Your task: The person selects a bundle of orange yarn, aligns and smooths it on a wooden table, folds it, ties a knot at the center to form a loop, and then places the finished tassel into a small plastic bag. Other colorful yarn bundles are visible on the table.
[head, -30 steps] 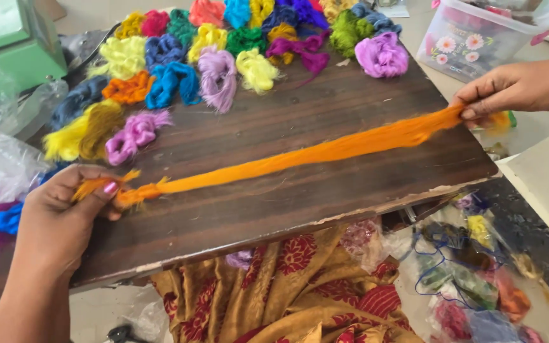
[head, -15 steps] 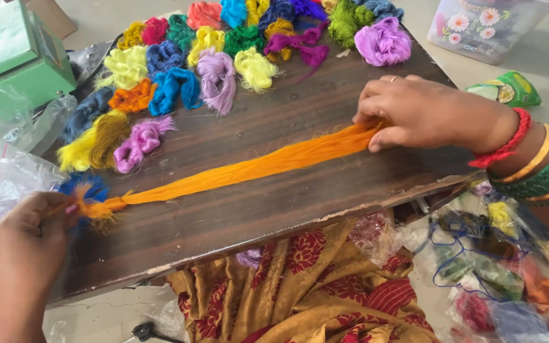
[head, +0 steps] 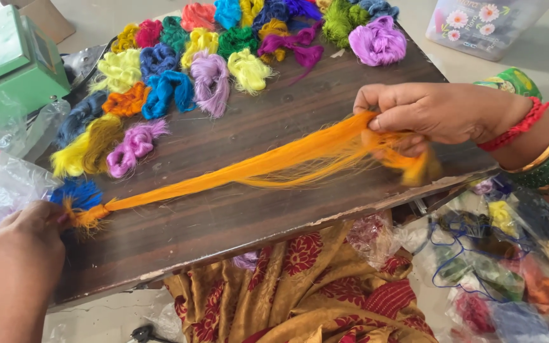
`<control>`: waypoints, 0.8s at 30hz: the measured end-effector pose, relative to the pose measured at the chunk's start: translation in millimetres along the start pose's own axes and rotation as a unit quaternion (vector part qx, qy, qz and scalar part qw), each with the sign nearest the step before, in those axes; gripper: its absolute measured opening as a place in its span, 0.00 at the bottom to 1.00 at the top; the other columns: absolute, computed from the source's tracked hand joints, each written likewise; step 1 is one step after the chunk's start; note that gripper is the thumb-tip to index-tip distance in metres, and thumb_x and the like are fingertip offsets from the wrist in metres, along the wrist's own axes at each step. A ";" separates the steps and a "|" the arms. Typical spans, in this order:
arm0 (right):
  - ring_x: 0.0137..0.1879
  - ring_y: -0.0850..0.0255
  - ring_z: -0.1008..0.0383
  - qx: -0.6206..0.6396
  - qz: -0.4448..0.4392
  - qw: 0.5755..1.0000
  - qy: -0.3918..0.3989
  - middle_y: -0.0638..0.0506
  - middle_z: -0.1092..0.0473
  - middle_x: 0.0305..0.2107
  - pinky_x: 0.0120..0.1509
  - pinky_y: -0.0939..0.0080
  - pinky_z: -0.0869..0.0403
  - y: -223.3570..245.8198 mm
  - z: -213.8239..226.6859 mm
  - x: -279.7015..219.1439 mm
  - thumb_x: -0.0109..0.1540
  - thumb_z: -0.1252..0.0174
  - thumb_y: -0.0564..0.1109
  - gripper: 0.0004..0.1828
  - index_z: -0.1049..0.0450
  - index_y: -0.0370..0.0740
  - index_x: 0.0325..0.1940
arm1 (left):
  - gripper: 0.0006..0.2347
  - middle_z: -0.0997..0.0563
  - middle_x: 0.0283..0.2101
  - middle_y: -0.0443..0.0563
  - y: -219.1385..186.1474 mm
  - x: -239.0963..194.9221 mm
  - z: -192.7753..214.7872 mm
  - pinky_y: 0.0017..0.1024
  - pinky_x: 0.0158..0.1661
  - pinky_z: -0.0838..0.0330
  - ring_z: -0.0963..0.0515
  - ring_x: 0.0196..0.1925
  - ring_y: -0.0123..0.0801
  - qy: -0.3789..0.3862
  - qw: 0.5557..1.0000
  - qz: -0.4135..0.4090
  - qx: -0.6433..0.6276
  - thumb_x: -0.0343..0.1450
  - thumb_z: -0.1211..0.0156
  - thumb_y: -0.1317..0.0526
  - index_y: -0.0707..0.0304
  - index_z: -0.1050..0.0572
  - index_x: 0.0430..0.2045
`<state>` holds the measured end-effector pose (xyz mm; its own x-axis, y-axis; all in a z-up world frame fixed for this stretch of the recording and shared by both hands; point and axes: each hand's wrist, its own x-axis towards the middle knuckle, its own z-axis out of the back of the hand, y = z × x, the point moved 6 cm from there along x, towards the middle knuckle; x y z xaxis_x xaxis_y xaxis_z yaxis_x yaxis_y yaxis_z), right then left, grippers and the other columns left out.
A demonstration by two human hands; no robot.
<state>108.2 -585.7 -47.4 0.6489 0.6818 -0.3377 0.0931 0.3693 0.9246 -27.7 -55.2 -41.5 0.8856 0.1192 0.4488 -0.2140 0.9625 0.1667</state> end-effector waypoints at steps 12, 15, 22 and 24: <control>0.44 0.61 0.24 -0.488 -0.146 0.859 -0.060 0.55 0.25 0.43 0.51 0.58 0.24 -49.1 113.4 -28.7 0.62 0.43 0.56 0.25 0.27 0.49 0.62 | 0.05 0.18 0.33 0.52 7.7 -7.1 -14.2 0.37 0.38 0.24 0.18 0.37 0.45 -0.034 0.999 -0.023 0.005 0.79 0.40 0.60 0.53 0.18 0.35; 0.59 0.55 0.30 -0.703 -0.153 0.681 -0.133 0.49 0.31 0.53 0.60 0.50 0.28 -20.6 122.2 -31.5 0.55 0.38 0.68 0.36 0.29 0.56 0.64 | 0.04 0.18 0.36 0.51 15.0 -12.2 -18.8 0.36 0.40 0.24 0.18 0.38 0.43 -0.057 0.998 -0.038 -0.011 0.79 0.41 0.62 0.53 0.18 0.37; 0.59 0.48 0.29 -0.618 0.200 0.750 -0.124 0.44 0.29 0.53 0.63 0.49 0.31 108.8 -71.6 36.0 0.58 0.41 0.63 0.33 0.25 0.41 0.60 | 0.05 0.22 0.51 0.53 -16.7 -25.5 29.2 0.36 0.54 0.29 0.26 0.50 0.46 -0.187 0.982 -0.031 0.013 0.77 0.40 0.69 0.60 0.24 0.45; 0.56 0.45 0.28 -0.583 0.266 0.763 -0.087 0.43 0.28 0.46 0.59 0.47 0.29 122.0 -127.1 60.2 0.59 0.38 0.60 0.27 0.24 0.37 0.52 | 0.14 0.24 0.58 0.59 -34.3 -22.3 50.7 0.42 0.61 0.37 0.29 0.58 0.49 -0.190 0.974 -0.055 -0.110 0.69 0.42 0.71 0.65 0.27 0.49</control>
<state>62.7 -419.4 22.6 0.4611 0.8741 0.1530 -0.8871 0.4499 0.1029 -61.0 -103.3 -12.7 0.6734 -0.0459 0.7379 0.0044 0.9983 0.0581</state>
